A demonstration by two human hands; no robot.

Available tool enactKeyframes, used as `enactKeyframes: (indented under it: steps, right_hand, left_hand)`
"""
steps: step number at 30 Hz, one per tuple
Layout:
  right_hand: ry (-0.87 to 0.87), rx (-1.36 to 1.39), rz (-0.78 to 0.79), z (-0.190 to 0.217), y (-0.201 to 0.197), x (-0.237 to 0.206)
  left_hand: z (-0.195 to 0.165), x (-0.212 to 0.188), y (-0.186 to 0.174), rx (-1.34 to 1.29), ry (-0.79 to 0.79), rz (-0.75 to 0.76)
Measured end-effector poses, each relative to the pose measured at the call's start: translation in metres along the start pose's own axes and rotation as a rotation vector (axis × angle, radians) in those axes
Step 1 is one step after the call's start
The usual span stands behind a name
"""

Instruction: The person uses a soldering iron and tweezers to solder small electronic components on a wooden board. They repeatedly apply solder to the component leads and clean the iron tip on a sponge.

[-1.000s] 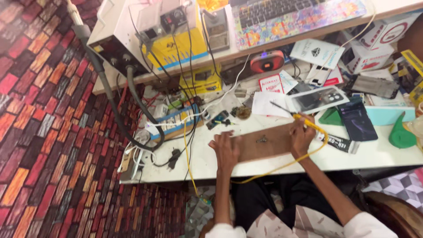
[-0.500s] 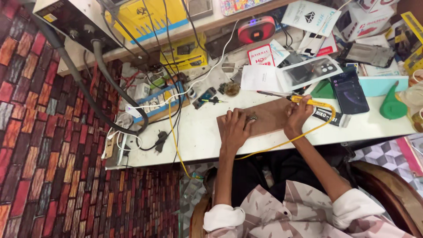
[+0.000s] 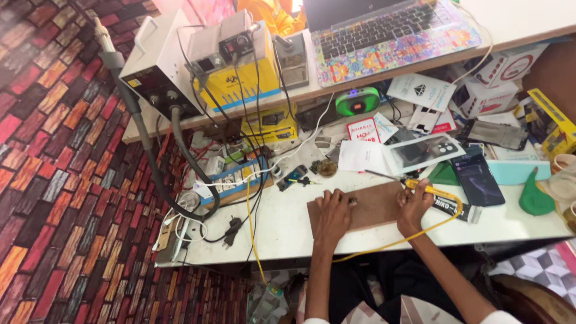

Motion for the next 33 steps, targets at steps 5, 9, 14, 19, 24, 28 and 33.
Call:
enactKeyframes:
  steps: [5,9,14,19,24,28,33]
  right_hand:
    - [0.049,-0.09,-0.103,0.004,-0.005,0.012]
    - [0.056,-0.135,-0.101,0.005,-0.006,0.022]
    - [0.025,-0.164,-0.044,-0.006,-0.006,0.008]
    - [-0.013,-0.253,0.058,-0.01,-0.012,-0.013]
    - [0.006,-0.249,-0.004,-0.012,-0.018,-0.014]
    - [-0.008,-0.265,0.096,-0.014,-0.014,-0.018]
    - [0.011,-0.257,0.105,-0.012,-0.007,-0.015]
  left_hand:
    - [0.005,0.0,0.002,0.051,-0.04,0.094]
    - [0.014,-0.012,-0.013,-0.036,-0.021,-0.042]
    - [0.016,-0.021,-0.008,-0.117,-0.056,-0.032]
    - [0.039,-0.036,0.001,-0.086,-0.231,-0.194]
    - [0.082,-0.049,0.0,0.283,-0.572,-0.111]
    - [0.1,-0.057,-0.004,0.321,-0.571,0.022]
    - [0.107,-0.052,-0.006,0.256,-0.505,0.002]
Point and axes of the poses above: each hand's wrist, its own x-axis towards the middle knuckle, its own y-axis out of the palm, z = x × y, the point moved 2 cm from there along x, towards the middle knuckle, and after that the axes turned 14 degrees about x, right-handed, at the moved point
